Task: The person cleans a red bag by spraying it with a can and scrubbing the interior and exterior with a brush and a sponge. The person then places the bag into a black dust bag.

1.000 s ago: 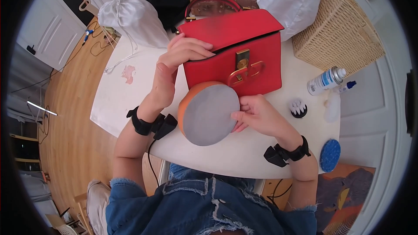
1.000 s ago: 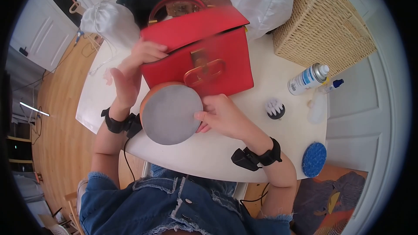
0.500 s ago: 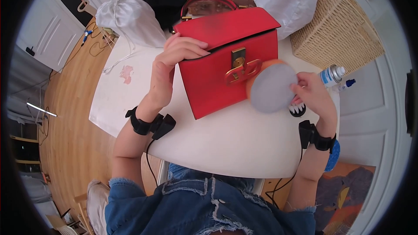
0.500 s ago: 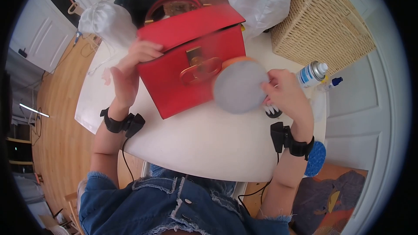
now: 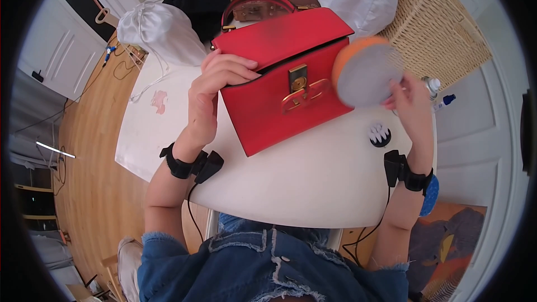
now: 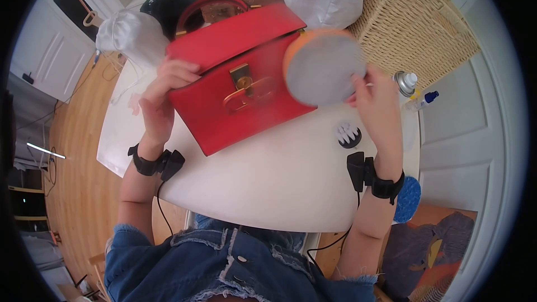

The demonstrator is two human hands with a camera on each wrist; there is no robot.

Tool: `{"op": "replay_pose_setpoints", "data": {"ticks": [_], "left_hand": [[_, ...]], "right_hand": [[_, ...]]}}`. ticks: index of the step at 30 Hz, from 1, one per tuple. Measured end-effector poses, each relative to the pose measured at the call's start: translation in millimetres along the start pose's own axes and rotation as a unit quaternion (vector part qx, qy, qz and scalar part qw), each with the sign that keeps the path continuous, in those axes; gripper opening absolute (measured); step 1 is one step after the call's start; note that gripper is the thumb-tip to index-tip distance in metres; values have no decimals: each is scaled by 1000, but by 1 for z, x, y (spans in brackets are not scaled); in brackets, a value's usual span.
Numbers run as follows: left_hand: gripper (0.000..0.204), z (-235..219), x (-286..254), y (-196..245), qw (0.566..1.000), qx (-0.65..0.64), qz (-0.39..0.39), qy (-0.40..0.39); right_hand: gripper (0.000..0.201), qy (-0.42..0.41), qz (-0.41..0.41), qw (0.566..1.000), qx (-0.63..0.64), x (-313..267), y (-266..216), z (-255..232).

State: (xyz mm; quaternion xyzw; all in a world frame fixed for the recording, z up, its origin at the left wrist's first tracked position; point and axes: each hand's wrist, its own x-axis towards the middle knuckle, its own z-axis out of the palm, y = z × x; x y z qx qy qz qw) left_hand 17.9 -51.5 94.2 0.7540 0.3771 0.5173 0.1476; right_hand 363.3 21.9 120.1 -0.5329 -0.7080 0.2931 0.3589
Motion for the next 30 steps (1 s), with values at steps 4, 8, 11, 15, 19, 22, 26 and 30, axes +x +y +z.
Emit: {"op": "replay_pose_setpoints", "data": {"ticks": [4, 8, 11, 15, 19, 22, 26, 30], "left_hand": [[83, -1, 1, 1, 1000, 13, 13, -8], [82, -1, -1, -1, 1000, 11, 12, -8], [80, -1, 0, 1, 1000, 8, 14, -5], [77, 1, 1, 5, 1000, 0, 19, 3], [74, 0, 1, 5, 1000, 10, 29, 0], [65, 1, 0, 7, 999, 8, 42, -4], [54, 3, -2, 16, 988, 102, 116, -15], [54, 7, -5, 21, 971, 173, 167, -16]], "right_hand": [[21, 153, -7, 983, 101, 5, -10, -2], [22, 166, -4, 983, 82, 5, -9, -9], [23, 167, 0, 983, -73, 1, -9, -8], [23, 110, 24, 980, -167, 2, 0, -1], [22, 53, 53, 977, -199, 3, 9, 2], [23, 42, 68, 970, -230, 2, 10, 4], [23, 79, -28, 952, -295, 3, 29, 5], [23, 61, 13, 959, -278, 2, 26, 4]]}}
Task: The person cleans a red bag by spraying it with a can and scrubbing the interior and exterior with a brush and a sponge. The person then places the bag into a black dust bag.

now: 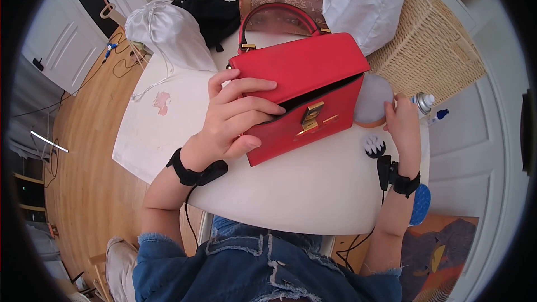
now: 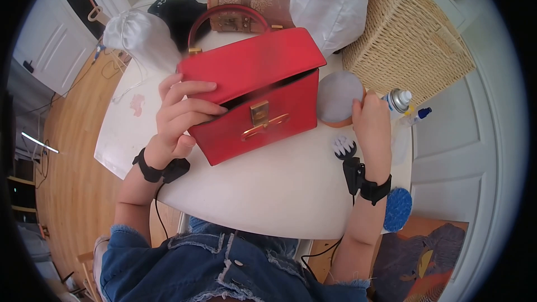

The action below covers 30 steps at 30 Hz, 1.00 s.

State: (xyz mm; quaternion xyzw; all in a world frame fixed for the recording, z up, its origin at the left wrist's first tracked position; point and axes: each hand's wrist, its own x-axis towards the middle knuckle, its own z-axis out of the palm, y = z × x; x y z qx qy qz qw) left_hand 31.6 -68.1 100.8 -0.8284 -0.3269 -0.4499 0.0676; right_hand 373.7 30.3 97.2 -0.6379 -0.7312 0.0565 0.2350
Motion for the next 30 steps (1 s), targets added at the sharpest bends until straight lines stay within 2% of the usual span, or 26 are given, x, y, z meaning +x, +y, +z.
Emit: {"op": "replay_pose_setpoints", "data": {"ticks": [2, 4, 8, 10, 11, 13, 14, 16, 17, 18, 19, 22, 23, 25, 28, 30], "left_hand": [[55, -1, 1, 3, 1000, 27, 0, 3], [56, -1, 0, 4, 999, 54, 1, 6], [57, -2, -1, 3, 990, 139, 8, 18], [58, -1, -2, 3, 986, 163, 14, 25], [58, -1, -2, 3, 985, 168, 14, 26], [58, -2, -3, 4, 985, 171, 18, 27], [58, -2, -3, 5, 983, 181, 22, 21], [58, -2, -5, 6, 982, 188, 31, 15], [58, 0, -8, 6, 979, 201, 39, 16], [58, 2, -8, 5, 976, 214, 46, 17], [38, 0, -4, 8, 980, 189, 52, 20], [27, 8, -4, 2, 979, 182, 67, 60], [27, 10, -4, 3, 979, 182, 68, 60], [40, 14, -3, 4, 981, 162, 60, 87], [44, 14, -3, 0, 981, 150, 58, 110], [46, 11, 0, 2, 984, 147, 39, 92]], "right_hand": [[23, 8, -14, 1000, -6, -1, 0, 0], [24, -1, 10, 998, -70, -2, -6, -2], [26, 22, 1, 988, -151, -6, -22, -9], [34, 58, -40, 997, 32, -5, -32, -10], [34, 59, -39, 997, 32, -7, -38, -7], [45, 7, -121, 954, 274, -12, -51, 0], [45, 10, -119, 954, 273, -14, -56, 2], [51, -114, -155, 940, 281, -17, -63, 6], [50, -60, -197, 938, 277, -17, -61, 23], [50, -57, -196, 939, 277, -18, -60, 24], [47, -67, -178, 940, 282, -18, -64, 22], [41, -63, -175, 941, 282, -17, -64, 24], [40, -50, -189, 941, 276, -16, -62, 25], [40, -46, -184, 950, 249, -17, -64, 25], [40, -33, -192, 957, 216, -17, -63, 27], [40, -24, -205, 955, 212, -16, -62, 28]]}}
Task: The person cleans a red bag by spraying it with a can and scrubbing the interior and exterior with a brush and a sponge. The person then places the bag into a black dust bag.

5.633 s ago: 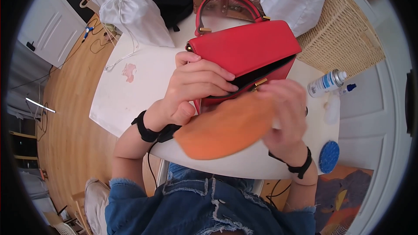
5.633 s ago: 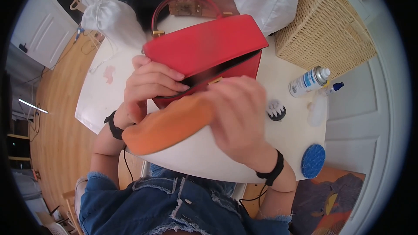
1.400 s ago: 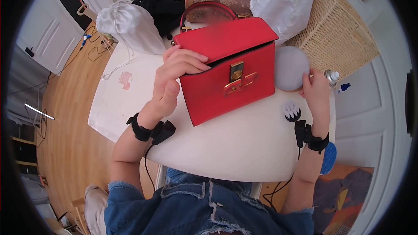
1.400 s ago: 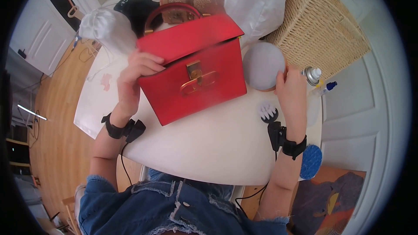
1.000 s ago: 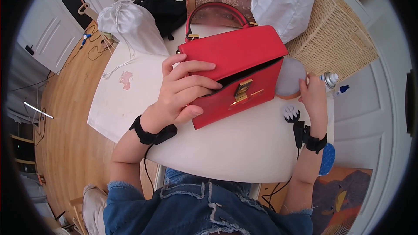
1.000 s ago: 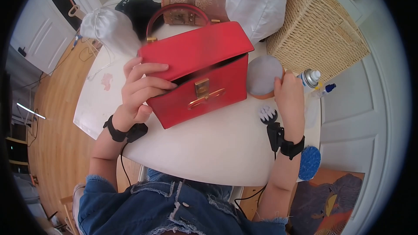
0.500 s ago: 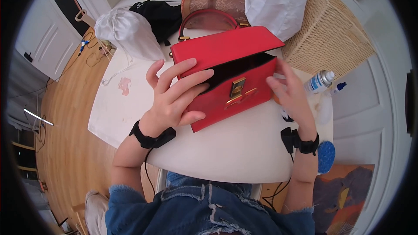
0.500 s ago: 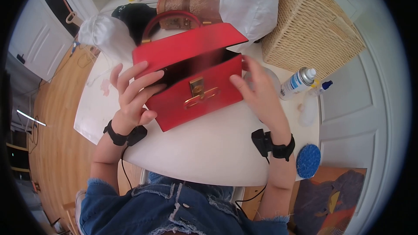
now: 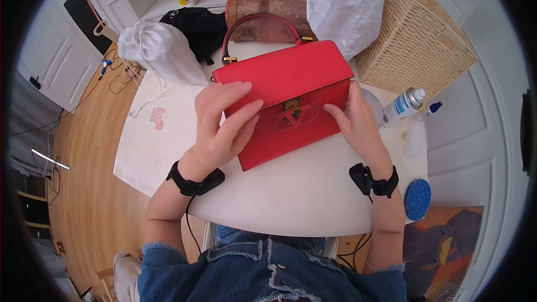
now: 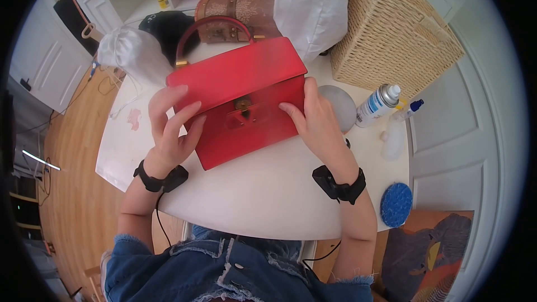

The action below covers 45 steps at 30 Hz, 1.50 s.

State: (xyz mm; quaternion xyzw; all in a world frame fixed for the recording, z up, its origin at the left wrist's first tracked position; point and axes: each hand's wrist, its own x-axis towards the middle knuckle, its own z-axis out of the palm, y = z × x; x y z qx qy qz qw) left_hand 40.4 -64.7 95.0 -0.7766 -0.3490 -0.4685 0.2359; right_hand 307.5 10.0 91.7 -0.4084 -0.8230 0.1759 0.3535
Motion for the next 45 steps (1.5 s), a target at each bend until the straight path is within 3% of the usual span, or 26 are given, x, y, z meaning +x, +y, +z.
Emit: {"op": "replay_pose_setpoints", "data": {"ticks": [2, 5, 9, 11, 12, 14, 15, 18, 19, 20, 22, 24, 26, 28, 31, 34, 37, 40, 42, 44, 45], "left_hand": [[50, 0, 2, -1, 1000, -3, -16, -20], [54, -1, 8, 1, 993, 22, -116, -32], [47, -13, 7, -5, 990, 69, -85, -91], [46, -12, 7, -8, 991, 82, -93, -57], [46, -12, 10, -8, 992, 81, -82, -55], [44, -14, 16, -6, 985, 49, -164, 38], [42, -15, 22, -5, 982, 67, -161, 76], [36, -27, 26, -7, 980, 91, -164, 71], [34, -30, 29, -8, 979, 86, -167, 77], [30, -33, 30, -9, 975, 91, -185, 85], [26, -36, 32, -19, 971, 53, -199, 120], [23, -36, 37, -23, 968, 30, -201, 147], [20, -33, 44, -27, 962, 7, -211, 172], [19, -27, 48, -30, 947, -66, -245, 195], [16, -11, 45, -38, 928, -130, -291, 193], [16, -3, 36, -41, 925, -108, -319, 178], [29, 1, 37, -35, 846, -281, -381, 243], [20, 8, 39, -26, 732, -363, -456, 353], [14, 16, 27, -30, 693, -414, -497, 318], [11, 19, 31, -15, 779, -372, -451, 227], [11, 19, 37, -7, 796, -369, -440, 192]], "right_hand": [[40, 2, -12, 1000, 5, 0, 1, 0], [41, 6, -17, 1000, 12, 0, 1, 1], [40, 9, -17, 1000, 17, 1, -3, -3], [39, -56, 26, 996, -57, 0, -9, -11], [39, -45, 27, 997, -57, -1, -9, -11], [35, -43, -26, 998, -38, -3, -7, -8], [31, -61, -29, 997, -44, -3, -10, -8], [26, -52, -60, 996, -39, -4, -16, -7], [34, -58, -64, 995, -46, -5, -12, -5], [34, -40, -66, 996, -44, -6, -12, -4], [33, -10, -153, 984, -90, -6, -15, -1], [26, 19, -168, 978, -126, -7, -20, 0], [20, 97, -233, 953, -167, -7, -25, 0], [17, 108, -236, 948, -186, -11, -32, 2], [20, 101, -262, 941, -192, -17, -34, 11], [20, 28, -284, 945, -162, -26, -40, 24], [19, -14, -295, 948, -118, -27, -48, 27], [20, -40, -314, 941, -119, -26, -52, 27], [20, -45, -306, 945, -110, -27, -55, 28], [21, -51, -302, 946, -104, -28, -57, 29], [22, -48, -285, 952, -100, -28, -57, 29]]}}
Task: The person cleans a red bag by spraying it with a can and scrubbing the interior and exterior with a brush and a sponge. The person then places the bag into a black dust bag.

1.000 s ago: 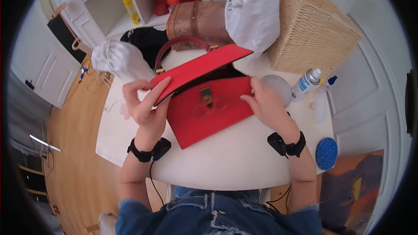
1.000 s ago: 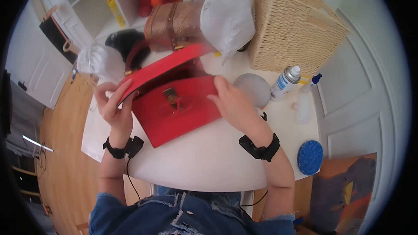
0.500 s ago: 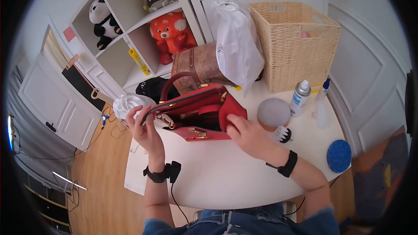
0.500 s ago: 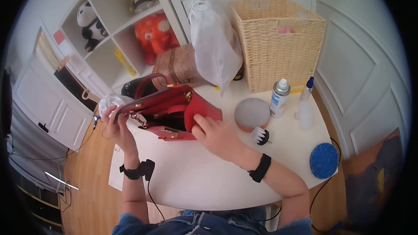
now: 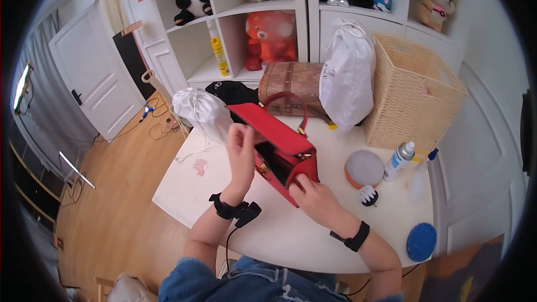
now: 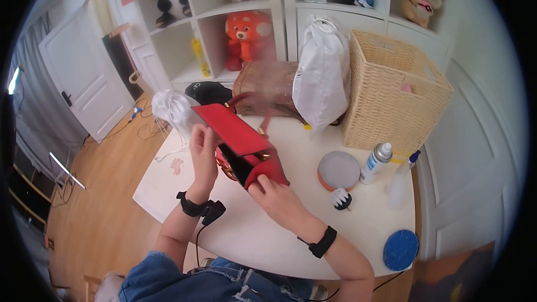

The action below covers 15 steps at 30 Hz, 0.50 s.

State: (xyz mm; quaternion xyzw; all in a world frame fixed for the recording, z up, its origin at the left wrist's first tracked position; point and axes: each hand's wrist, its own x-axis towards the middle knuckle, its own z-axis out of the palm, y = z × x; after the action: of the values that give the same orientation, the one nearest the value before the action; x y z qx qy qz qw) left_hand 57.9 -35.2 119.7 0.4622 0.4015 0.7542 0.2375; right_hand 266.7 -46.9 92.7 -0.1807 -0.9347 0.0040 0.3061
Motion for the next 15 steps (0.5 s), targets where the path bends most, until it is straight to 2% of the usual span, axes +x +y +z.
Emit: {"op": "replay_pose_setpoints", "data": {"ticks": [1, 2, 3, 5, 9, 11, 12, 15], "left_hand": [[12, 8, -4, 10, 999, 22, 2, -36], [14, 13, -9, 21, 988, 116, 25, -98], [13, 14, -14, 31, 963, 225, -8, -150], [17, 20, -20, 33, 882, 368, 157, -248], [22, 38, -26, 44, 887, 334, 203, -247], [22, 38, -27, 47, 864, 351, 152, -329], [22, 37, -25, 46, 864, 350, 153, -328], [23, 41, -15, 42, 853, 317, 149, -387]], "right_hand": [[22, -4, -6, 1000, -1, 0, 0, 0], [22, -29, 12, 999, 9, -1, 0, 0], [22, -53, 33, 998, 18, -3, 0, -1], [23, -40, 17, 999, 9, -4, 0, 2], [27, -1, -1, 1000, -10, -4, 1, 8], [27, -20, 11, 1000, -11, -5, -1, 6], [28, -38, 26, 999, -11, -4, -2, 5], [26, -65, 45, 997, -23, 0, -2, -13]]}}
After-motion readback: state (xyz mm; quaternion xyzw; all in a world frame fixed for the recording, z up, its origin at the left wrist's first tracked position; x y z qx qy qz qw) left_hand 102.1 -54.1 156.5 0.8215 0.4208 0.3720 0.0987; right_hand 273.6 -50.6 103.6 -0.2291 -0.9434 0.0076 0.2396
